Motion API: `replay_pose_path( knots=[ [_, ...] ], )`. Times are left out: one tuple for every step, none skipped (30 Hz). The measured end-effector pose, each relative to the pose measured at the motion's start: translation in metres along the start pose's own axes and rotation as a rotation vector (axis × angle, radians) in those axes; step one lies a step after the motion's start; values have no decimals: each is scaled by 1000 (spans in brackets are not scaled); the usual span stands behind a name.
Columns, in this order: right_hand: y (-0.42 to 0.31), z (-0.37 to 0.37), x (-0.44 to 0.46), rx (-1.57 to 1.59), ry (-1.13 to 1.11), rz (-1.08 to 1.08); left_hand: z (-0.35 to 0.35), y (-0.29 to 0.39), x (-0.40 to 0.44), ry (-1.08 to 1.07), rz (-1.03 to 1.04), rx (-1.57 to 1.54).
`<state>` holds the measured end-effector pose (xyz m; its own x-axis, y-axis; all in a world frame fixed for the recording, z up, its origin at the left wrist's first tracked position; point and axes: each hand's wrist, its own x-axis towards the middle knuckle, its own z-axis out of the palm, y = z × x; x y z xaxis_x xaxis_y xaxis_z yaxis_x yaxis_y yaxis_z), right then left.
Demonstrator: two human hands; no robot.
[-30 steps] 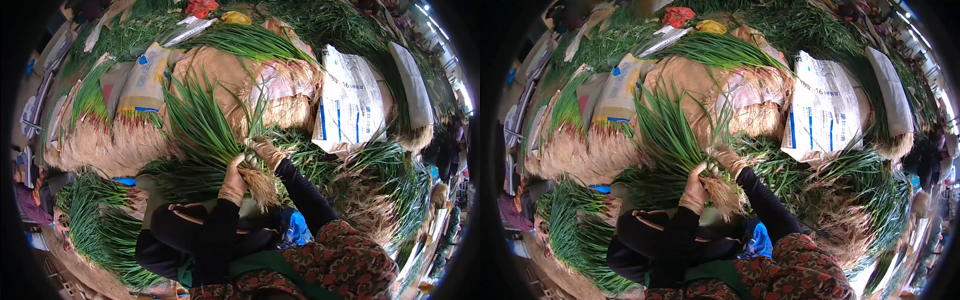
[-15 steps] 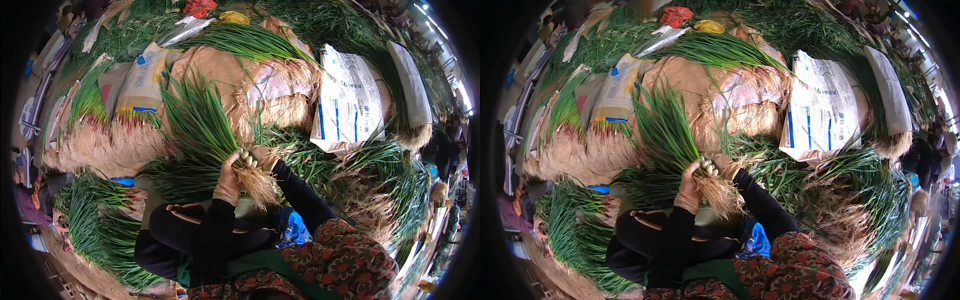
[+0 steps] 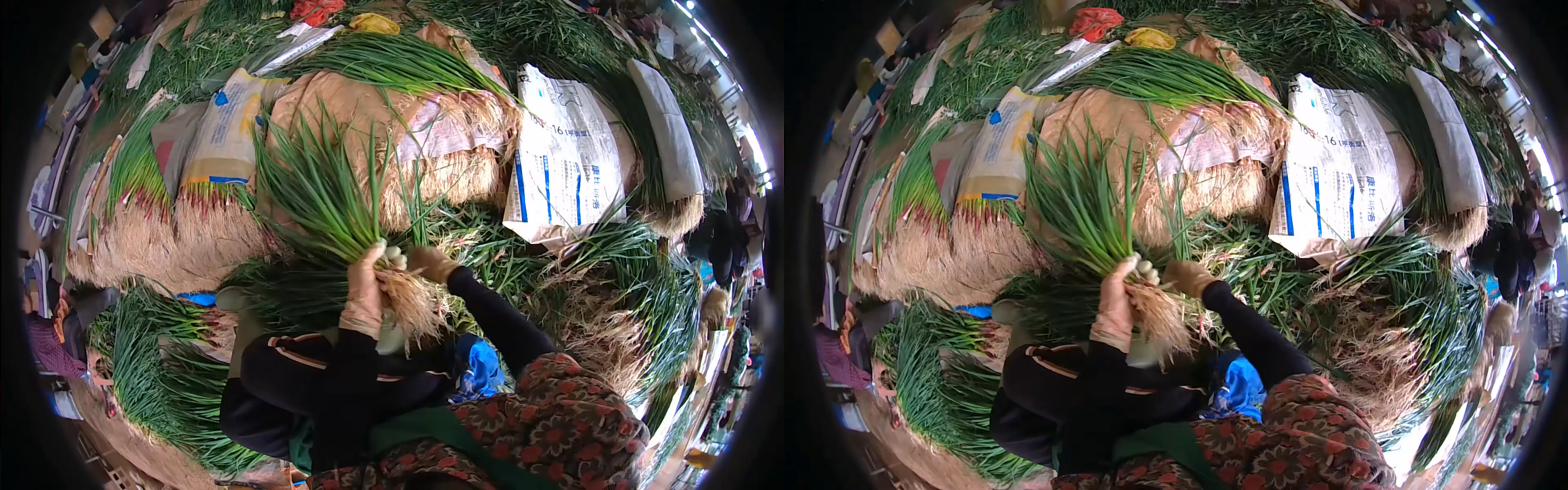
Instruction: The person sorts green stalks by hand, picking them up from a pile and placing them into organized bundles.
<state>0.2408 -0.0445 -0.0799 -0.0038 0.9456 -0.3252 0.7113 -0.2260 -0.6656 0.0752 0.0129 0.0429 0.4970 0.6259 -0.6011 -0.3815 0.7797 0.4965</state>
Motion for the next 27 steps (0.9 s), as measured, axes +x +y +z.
replay_pose_path(
  knots=[
    [-3, -6, -13, 75, -142, -29, 11, 19, -17, -81, 45, -58],
    [0, -18, -43, -188, -125, -157, 7, 30, -15, -101, 32, -92],
    [-3, -32, -36, -296, -305, -23, 3, 40, -12, -131, 19, -121],
    [4, -45, -33, -112, -103, 111, 5, 45, -13, -134, 40, -164],
    [11, -59, -31, 72, 102, 240, 6, 48, -13, -138, 62, -205],
    [55, -46, -5, -762, 192, 20, -1, 46, -6, -241, 45, -217],
    [65, -32, 19, -1309, 170, -31, -3, 41, -2, -305, 28, -245],
    [75, -18, 43, -1857, 197, -97, -4, 36, 1, -369, 11, -272],
    [29, -4, 44, -1475, 307, 47, -4, 32, 1, -433, -7, -299],
    [-20, 10, 45, -982, 467, 109, 5, 31, -5, -314, 1, -290],
    [-71, 22, 45, -586, 647, 113, 7, 31, -5, -320, 30, -259],
    [-95, 38, 41, -403, 679, 65, 11, 34, -7, -286, 55, -249],
    [-107, 48, 36, -346, 562, -38, 13, 35, -8, -249, 79, -239],
    [-112, 55, 32, -294, 435, -135, 12, 35, -5, -285, 95, -293],
    [-109, 53, 32, -249, 315, -216, 10, 35, 0, -321, 109, -345],
    [-99, 43, 36, -219, 199, -273, 9, 35, 3, -356, 123, -401],
    [-85, 27, 44, -204, 96, -304, 6, 35, 4, -298, 144, -394],
    [-69, 3, 58, -222, 25, -289, 5, 37, 4, -242, 159, -383],
    [-54, -26, 73, -271, -1, -238, 4, 39, 5, -193, 174, -370],
    [-43, -62, 90, -330, 119, -128, -1, 37, 9, -145, 183, -343],
    [-37, -99, 101, -351, 295, -6, 1, 36, 9, -162, 151, -370],
    [-36, -127, 107, -268, 561, 23, 4, 36, 9, -177, 120, -398],
    [-35, -155, 113, -167, 828, 26, 7, 35, 8, -190, 89, -424],
    [-30, -166, 124, -115, 795, 87, 10, 35, 7, -220, 75, -442],
    [-26, -171, 131, -62, 762, 151, 13, 34, 5, -210, 103, -413],
    [-23, -164, 132, -282, 596, 76, 17, 35, 4, -202, 134, -384],
    [-27, -159, 130, -499, 423, 2, 19, 37, 6, -195, 165, -357]
  ],
)
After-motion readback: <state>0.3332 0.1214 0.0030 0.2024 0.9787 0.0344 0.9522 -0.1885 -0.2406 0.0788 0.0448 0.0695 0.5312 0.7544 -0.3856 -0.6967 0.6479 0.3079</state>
